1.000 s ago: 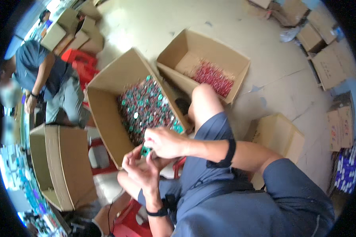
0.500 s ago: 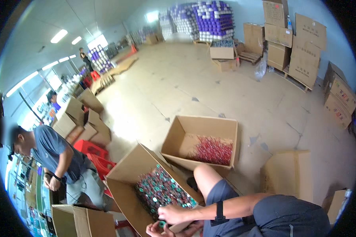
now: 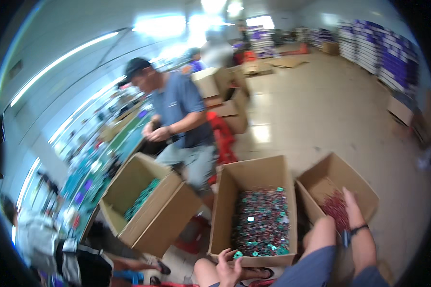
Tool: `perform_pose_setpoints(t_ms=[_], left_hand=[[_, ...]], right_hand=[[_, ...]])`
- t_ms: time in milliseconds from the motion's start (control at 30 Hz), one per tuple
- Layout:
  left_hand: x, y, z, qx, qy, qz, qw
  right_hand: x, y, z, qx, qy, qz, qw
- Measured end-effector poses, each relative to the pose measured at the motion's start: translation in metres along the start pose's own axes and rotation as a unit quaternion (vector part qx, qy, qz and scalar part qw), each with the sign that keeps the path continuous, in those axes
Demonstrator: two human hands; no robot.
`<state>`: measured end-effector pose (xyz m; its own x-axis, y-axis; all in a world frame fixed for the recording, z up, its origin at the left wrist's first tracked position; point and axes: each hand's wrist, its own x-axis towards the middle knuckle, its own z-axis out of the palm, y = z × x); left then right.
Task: Sorting small green and multi-colored plastic parts from cardboard boxes into other containers.
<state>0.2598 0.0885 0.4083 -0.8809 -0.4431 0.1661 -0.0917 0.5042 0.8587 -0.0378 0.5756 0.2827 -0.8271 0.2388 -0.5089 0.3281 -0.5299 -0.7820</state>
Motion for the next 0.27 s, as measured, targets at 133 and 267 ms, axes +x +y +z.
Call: perform_pose_setpoints(t_ms=[133, 267], left_hand=[[0.004, -0.014, -0.023, 0.014, 0.1, 0.02, 0.995], [0.023, -0.014, -0.072, -0.023, 0.137, -0.026, 0.99]], right_hand=[[-0.031, 0.054, 0.023, -0.311, -0.098, -0.191, 0.926], [-0.049, 0.106, 0.051, -0.423, -0.141, -0.255, 0.858]])
